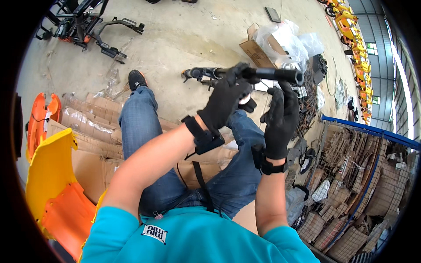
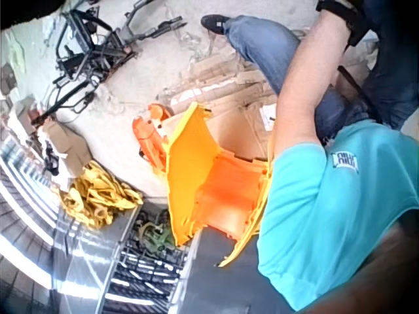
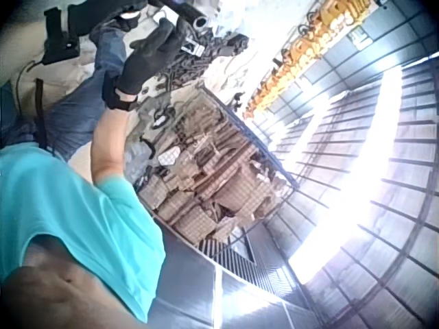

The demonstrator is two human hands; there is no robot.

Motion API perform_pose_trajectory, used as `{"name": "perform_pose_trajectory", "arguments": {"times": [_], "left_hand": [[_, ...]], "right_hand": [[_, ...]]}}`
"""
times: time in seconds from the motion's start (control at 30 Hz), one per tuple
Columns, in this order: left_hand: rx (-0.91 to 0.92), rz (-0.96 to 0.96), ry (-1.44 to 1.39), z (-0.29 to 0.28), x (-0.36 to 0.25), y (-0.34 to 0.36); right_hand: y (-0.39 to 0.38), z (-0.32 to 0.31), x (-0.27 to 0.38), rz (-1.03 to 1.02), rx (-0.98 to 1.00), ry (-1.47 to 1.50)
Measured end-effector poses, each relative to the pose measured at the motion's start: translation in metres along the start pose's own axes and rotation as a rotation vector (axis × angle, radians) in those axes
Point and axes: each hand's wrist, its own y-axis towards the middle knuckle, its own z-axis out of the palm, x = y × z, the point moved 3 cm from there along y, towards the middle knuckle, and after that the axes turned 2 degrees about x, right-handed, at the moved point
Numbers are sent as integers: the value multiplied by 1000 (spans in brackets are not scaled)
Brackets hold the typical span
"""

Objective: The person uses a screwdriver and pliers to adjust a component, then picks up motorcycle forks and a nut, sliding parts onto the fork tubes while sitting on the floor.

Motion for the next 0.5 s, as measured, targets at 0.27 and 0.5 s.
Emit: {"name": "perform_pose_trajectory", "arguments": {"times": [0.27,0.5], "left_hand": [[55,18,76,-3,13,-11],[111,42,57,-6,13,-2]], "right_hand": [[-26,-8,-12,106,37,-78],[-42,2,-3,185,38,-53]]}}
